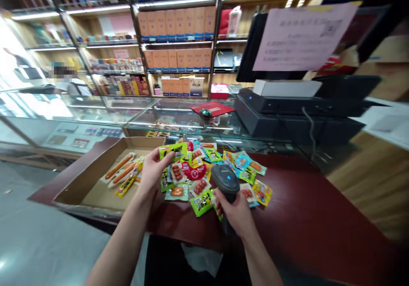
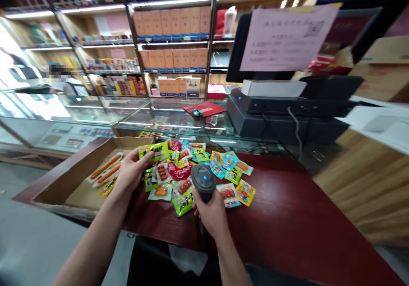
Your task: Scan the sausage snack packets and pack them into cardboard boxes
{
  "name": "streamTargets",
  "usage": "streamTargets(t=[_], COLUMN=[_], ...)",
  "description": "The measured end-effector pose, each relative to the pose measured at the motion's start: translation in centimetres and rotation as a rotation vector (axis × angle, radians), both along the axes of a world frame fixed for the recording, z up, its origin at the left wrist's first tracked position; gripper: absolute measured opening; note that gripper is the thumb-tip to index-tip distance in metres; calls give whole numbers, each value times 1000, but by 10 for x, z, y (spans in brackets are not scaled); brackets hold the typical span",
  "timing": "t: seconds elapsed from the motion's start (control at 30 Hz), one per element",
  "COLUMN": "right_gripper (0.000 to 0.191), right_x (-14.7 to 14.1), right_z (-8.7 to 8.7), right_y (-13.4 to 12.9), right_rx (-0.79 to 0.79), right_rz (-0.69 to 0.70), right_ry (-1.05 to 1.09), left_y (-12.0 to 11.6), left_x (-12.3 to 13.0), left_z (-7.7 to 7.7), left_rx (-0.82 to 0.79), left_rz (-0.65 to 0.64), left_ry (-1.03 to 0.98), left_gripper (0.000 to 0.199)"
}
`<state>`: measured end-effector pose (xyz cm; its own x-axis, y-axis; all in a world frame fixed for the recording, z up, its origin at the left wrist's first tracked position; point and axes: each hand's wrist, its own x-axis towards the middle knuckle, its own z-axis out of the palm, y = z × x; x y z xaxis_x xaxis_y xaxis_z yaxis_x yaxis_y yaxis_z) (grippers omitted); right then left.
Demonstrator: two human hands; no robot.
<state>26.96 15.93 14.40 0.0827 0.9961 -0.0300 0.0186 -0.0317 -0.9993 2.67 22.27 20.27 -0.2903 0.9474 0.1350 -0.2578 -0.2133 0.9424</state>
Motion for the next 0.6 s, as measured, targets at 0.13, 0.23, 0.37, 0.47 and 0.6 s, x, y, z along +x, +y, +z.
streamTargets(t=[0.13,0.23,0.37,0.47,0.6], right_gripper=[47,46,45,46,48], right_x=[-19,-32,-38,-31,-9], right_z=[-1,-1,3,7,12], right_y=[9,10,8,7,7], right_rx=[9,28,35,40,11], right_rz=[26,44,40,0,3], right_ry=[-13,-7,31,29,36], left_y=[-27,-39,-38,-28,-12], left_x=[-84,-130,-139,-104,-31], left_z=[19,23,22,21,9], left_rx=[75,93,98,92,114], left_rz=[393,547,591,483,226], left_ry=[253,338,375,409,440], left_gripper=[46,49,53,50,41])
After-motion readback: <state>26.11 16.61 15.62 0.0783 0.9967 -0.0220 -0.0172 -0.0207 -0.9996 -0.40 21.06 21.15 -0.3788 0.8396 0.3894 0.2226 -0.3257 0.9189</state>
